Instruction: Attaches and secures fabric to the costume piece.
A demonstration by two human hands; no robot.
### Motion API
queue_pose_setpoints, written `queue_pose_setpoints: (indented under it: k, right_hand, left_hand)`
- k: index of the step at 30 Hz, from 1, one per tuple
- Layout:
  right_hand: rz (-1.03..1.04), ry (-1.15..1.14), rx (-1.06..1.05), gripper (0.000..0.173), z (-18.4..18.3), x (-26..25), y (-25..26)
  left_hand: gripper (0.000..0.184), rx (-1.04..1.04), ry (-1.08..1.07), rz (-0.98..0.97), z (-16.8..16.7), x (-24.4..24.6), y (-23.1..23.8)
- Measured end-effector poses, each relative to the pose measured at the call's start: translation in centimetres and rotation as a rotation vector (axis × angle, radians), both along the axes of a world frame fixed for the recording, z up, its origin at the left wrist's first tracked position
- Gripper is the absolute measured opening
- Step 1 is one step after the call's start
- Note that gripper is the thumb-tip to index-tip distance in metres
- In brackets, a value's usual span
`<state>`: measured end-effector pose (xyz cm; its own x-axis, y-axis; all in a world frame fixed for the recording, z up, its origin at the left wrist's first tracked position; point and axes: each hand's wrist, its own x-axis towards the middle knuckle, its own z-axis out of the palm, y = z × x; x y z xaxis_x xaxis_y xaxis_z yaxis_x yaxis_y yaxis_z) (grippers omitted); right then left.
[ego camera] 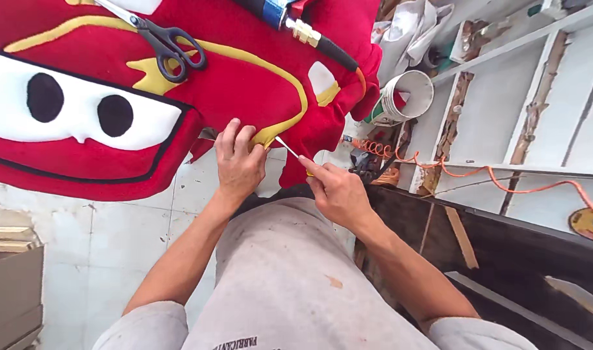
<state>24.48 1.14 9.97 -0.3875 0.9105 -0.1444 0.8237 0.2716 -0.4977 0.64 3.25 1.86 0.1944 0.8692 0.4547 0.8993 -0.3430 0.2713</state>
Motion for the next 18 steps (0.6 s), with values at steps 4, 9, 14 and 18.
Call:
queue_pose_setpoints:
  k: [4,9,14,18]
  right_hand:
    - [0.014,0.012,-0.025,0.041,0.1,0.5,0.4]
    - [0.036,0.042,-0.045,0.041,-0.3,0.8,0.6]
    - [0.059,0.002,-0.037,0.043,-1.0,-0.5,1.0]
    - [0.023,0.034,0.023,0.043,-3.0,-2.2,0.5]
  left_hand:
    - [0.020,-0.056,-0.019,-0.029,0.4,-0.3,0.3]
    - [0.020,-0.089,-0.004,-0.038,0.8,-0.4,0.3]
    - [0.023,-0.100,-0.070,-0.049,0.7,-0.1,0.1]
    - [0.022,-0.078,-0.077,-0.036,0.1,0.4,0.0]
